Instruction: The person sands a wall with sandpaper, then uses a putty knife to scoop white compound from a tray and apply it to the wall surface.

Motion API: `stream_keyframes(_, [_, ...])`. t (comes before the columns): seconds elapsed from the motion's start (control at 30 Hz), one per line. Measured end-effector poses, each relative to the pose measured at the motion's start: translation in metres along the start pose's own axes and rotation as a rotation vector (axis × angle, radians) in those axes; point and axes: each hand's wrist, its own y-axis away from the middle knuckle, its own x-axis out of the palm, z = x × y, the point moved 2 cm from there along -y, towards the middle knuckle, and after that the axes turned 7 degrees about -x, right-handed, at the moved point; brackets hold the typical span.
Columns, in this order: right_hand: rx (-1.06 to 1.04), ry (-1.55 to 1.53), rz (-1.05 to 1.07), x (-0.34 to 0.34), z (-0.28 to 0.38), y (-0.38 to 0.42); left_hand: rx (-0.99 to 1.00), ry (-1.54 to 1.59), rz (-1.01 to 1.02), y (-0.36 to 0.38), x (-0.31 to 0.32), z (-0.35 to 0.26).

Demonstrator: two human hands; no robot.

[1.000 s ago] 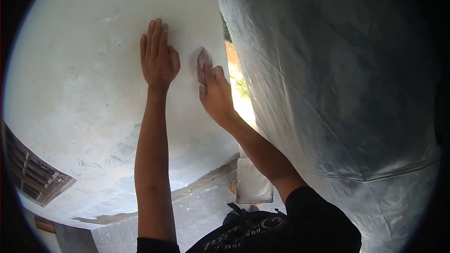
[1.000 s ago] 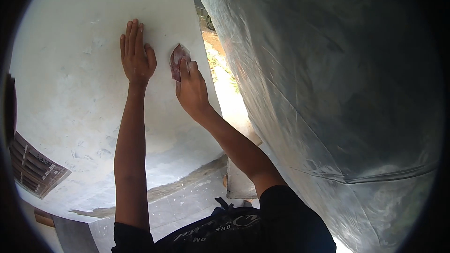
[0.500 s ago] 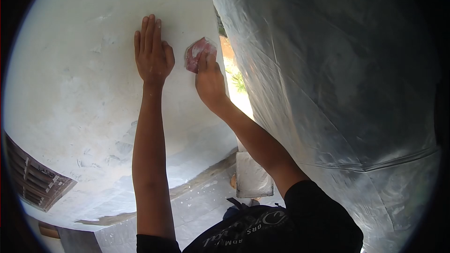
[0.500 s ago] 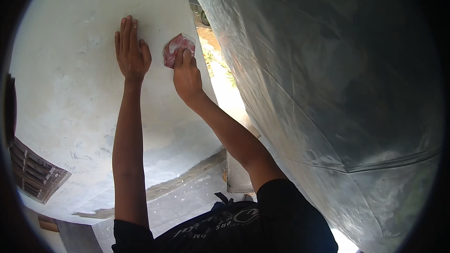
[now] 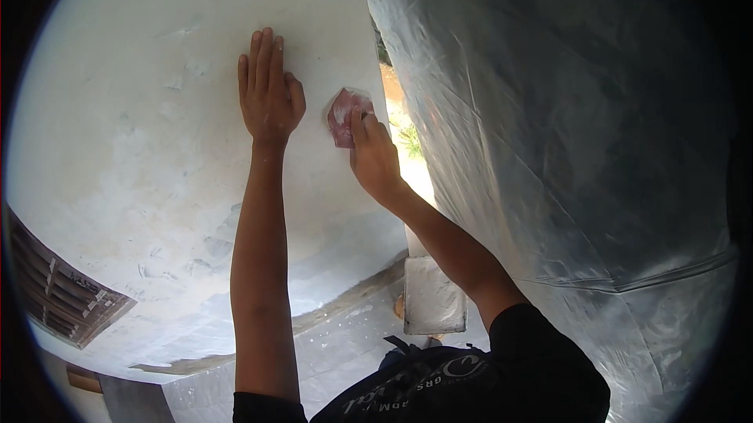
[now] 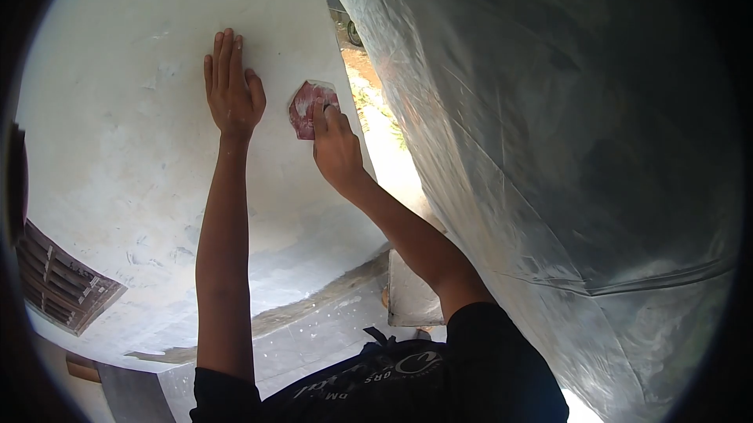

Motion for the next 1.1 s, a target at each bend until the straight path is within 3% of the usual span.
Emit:
stream_keyframes(0.13, [-0.057,-0.085,0.028,-0.023,-0.005,0.015,-0.005,-0.009,0.004,-0.001,0.000,-0.001])
stream_keyframes(0.2, [-0.048,-0.041,-0.176,-0.039,-0.016,-0.020,-0.005,-0.012,0.007,-0.001,-0.001,-0.001])
stream_keyframes(0.33, [-0.087,0.097,-0.258,-0.037,-0.038,-0.071,-0.014,-0.013,0.023,-0.001,-0.001,-0.001])
stream_keyframes(0.53, [-0.066,0.197,0.038,-0.004,-0.045,-0.015,-0.003,-0.028,0.017,-0.001,-0.001,-0.001])
stream_keyframes(0.67, [-0.066,0.096,0.025,-0.021,-0.039,0.002,0.004,-0.024,0.008,-0.003,0.001,-0.001])
stream_keyframes(0.8, [-0.035,0.142,-0.148,-0.042,-0.044,-0.061,-0.009,-0.030,0.019,0.000,-0.001,-0.002])
stream_keyframes(0.9, [-0.053,0.234,-0.058,-0.018,-0.054,-0.070,-0.004,-0.028,0.012,-0.002,0.000,-0.002])
stream_keyframes(1.1, [-0.017,0.103,0.025,-0.005,-0.064,0.013,0.000,-0.034,0.004,0.000,-0.001,-0.003])
